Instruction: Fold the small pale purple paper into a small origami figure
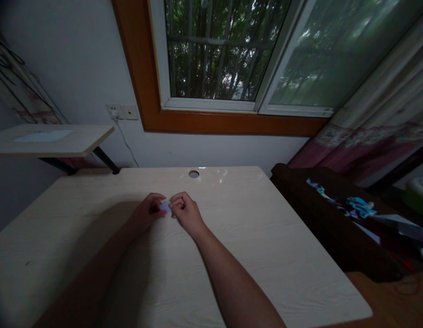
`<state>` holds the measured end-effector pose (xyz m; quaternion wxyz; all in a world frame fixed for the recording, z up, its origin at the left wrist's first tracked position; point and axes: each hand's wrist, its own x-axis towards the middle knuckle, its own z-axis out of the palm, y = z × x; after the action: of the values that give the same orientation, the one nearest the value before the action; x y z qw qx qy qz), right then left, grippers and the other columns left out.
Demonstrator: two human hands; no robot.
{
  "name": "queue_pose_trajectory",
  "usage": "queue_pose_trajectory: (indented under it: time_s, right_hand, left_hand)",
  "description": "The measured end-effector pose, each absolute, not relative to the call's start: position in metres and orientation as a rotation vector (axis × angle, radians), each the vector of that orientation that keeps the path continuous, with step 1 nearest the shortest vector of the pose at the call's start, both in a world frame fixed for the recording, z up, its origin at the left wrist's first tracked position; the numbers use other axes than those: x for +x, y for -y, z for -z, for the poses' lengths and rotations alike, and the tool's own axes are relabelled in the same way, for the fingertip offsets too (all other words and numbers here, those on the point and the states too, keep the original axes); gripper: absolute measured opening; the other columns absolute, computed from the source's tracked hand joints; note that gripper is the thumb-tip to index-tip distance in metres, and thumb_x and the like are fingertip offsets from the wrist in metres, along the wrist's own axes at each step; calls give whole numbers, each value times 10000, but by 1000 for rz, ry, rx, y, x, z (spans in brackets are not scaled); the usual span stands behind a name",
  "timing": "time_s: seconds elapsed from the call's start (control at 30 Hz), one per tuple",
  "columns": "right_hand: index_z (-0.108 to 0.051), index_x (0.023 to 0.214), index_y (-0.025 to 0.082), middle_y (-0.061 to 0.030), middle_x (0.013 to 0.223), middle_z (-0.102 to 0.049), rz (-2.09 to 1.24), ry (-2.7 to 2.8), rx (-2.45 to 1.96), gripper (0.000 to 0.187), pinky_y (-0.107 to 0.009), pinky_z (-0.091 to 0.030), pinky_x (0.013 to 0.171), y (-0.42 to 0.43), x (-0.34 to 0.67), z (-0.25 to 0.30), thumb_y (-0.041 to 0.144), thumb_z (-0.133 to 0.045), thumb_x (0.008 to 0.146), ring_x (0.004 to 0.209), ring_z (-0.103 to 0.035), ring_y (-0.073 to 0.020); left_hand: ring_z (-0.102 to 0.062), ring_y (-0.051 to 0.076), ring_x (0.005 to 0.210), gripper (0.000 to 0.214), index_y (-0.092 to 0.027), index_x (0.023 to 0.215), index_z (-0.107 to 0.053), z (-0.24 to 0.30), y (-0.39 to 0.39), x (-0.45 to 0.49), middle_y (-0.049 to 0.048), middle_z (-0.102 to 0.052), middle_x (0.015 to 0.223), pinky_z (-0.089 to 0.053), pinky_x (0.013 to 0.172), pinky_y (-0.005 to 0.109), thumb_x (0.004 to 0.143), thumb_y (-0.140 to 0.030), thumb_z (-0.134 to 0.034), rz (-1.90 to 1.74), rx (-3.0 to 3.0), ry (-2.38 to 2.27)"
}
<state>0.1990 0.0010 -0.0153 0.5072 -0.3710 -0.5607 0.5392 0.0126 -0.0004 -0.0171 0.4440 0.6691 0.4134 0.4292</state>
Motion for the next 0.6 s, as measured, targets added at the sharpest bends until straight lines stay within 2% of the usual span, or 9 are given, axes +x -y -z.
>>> queue_pose_trajectory:
  time_s: [0.6]
  right_hand:
    - [-565,922,218,31,700,-641,-1261,1422,-919,210,-229,-424,516,0,200,14,352,-690,820,513,-567,-105]
  left_hand:
    - [-558,128,650,414,-201,1130,-513,17,0,13,-47,-552,724,-423,619,250,778,-283,-713,-1070,1618,-1005]
